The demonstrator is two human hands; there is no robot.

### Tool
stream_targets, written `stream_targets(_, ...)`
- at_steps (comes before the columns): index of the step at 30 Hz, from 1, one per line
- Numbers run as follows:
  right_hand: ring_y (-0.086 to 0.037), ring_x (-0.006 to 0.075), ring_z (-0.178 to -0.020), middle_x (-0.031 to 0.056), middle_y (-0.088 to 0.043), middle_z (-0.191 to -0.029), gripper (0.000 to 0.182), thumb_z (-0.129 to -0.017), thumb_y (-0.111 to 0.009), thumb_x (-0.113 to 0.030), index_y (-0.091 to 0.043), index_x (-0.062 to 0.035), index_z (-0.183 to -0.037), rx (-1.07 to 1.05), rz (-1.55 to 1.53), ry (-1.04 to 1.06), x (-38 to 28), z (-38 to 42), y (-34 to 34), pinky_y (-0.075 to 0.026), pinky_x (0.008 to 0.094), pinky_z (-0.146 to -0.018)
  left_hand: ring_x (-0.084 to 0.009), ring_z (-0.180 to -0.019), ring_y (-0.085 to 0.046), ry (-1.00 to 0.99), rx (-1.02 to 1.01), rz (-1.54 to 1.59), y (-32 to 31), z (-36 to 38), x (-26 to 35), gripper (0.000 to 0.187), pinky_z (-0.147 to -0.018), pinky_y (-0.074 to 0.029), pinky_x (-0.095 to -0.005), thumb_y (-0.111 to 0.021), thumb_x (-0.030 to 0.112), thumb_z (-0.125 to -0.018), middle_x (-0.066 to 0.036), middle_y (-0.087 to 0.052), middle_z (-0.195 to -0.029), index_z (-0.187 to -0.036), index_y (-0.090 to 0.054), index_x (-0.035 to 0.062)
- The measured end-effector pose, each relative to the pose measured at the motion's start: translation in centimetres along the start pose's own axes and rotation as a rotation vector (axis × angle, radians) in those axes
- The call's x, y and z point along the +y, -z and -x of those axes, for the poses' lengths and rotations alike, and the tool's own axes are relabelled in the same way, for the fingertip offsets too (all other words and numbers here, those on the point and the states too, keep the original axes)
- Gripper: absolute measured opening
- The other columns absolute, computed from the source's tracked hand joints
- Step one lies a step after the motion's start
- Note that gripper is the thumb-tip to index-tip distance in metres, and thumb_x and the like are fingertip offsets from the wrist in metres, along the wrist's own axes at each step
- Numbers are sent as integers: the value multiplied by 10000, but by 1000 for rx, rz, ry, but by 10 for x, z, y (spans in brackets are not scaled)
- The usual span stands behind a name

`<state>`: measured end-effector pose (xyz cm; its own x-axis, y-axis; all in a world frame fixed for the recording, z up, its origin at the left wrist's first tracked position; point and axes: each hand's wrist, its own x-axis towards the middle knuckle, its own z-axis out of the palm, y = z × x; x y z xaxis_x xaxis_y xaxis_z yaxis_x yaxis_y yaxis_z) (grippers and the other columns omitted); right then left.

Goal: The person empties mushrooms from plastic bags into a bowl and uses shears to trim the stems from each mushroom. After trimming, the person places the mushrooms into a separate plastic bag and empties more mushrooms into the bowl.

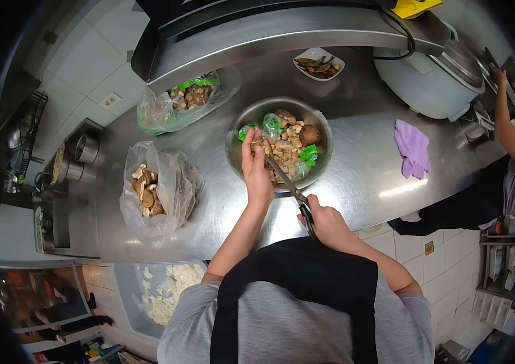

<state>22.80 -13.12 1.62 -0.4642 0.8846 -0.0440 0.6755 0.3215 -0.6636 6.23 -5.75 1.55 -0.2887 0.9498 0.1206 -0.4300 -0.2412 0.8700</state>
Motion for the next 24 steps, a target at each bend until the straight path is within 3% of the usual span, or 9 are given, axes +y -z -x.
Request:
stream_targets(5, -579, 392, -591, 204, -574, -619, 324, -791, -643, -272, -466, -24, -903, 21, -263, -77, 14, -6, 7, -451, 458, -539, -190, -1138, -426, 176, -55, -131, 20, -19, -1, 416, -940, -353, -299, -394, 182, -943, -115, -373, -1327, -1336, -314, 70)
stream_targets(9, -571, 379, -585, 179, -574, -627, 357, -747, -687, -275, -501, -13, -903, 70, -212, -37, 23, -10, 16, -448, 430, -527, -187, -1137, -436, 225, 47, 67, 12, -18, -5, 390, -904, -392, -316, -430, 238, -939, -91, -426, -1274, -1283, -352, 69)
stream_targets(12, -588, 301, -594, 129, -561, -628, 486, -711, -722, -324, -530, -18, -1037, 32, -376, -62, 21, -5, 31, -442, 372, -559, -235, -1092, -504, 208, 8, 113, 19, -27, 2, 344, -906, -434, -387, -407, 241, -947, -128, -482, -1203, -1227, -401, 40)
stream_targets(13, -597, 277, -606, 116, -572, -650, 528, -706, -727, -323, -510, -27, -1085, -62, -401, -164, 20, -2, 37, -439, 366, -572, -235, -1092, -504, 203, 6, 121, 23, -32, 5, 344, -906, -434, -387, -407, 241, -947, -128, -482, -1203, -1227, -401, 40)
stream_targets(15, -609, 276, -625, 110, -586, -679, 577, -709, -726, -326, -465, -31, -1132, -40, -417, -129, 22, 8, 39, -454, 359, -600, -251, -1089, -514, 291, -103, 39, 29, -34, 16, 367, -915, -445, -409, -381, 277, -952, -129, -498, -1181, -1200, -421, 8)
stream_targets(17, -617, 281, -646, 124, -594, -710, 606, -702, -732, -329, -444, -32, -1145, 39, -314, -59, 28, 13, 37, -465, 353, -611, -254, -1100, -508, 324, -52, 24, 32, -34, 21, 377, -911, -460, -405, -359, 248, -952, -143, -493, -1193, -1206, -417, -24)
stream_targets(19, -624, 286, -667, 139, -602, -742, 635, -694, -738, -332, -423, -33, -1158, 110, -208, 17, 30, 15, 41, -475, 348, -622, -263, -1108, -507, 466, -274, 403, 41, -35, 24, 387, -887, -481, -390, -351, 193, -934, -168, -478, -1213, -1250, -381, -28)
stream_targets(21, -632, 295, -703, 175, -611, -803, 704, -665, -755, -336, -399, -35, -1192, 141, -195, -91, 25, 14, 55, -493, 340, -636, -280, -1092, -521, 471, -232, 310, 41, -34, 26, 417, -853, -504, -369, -338, 163, -912, -190, -469, -1220, -1283, -344, -26)
stream_targets(24, -611, 263, -674, 159, -608, -836, 706, -624, -778, -305, -450, -40, -1190, 234, -56, 46, 36, 12, 59, -484, 318, -602, -297, -998, -576, 482, -313, 99, 42, -30, 29, 426, -766, -538, -327, -299, 266, -952, -190, -499, -1182, -1261, -357, -21)
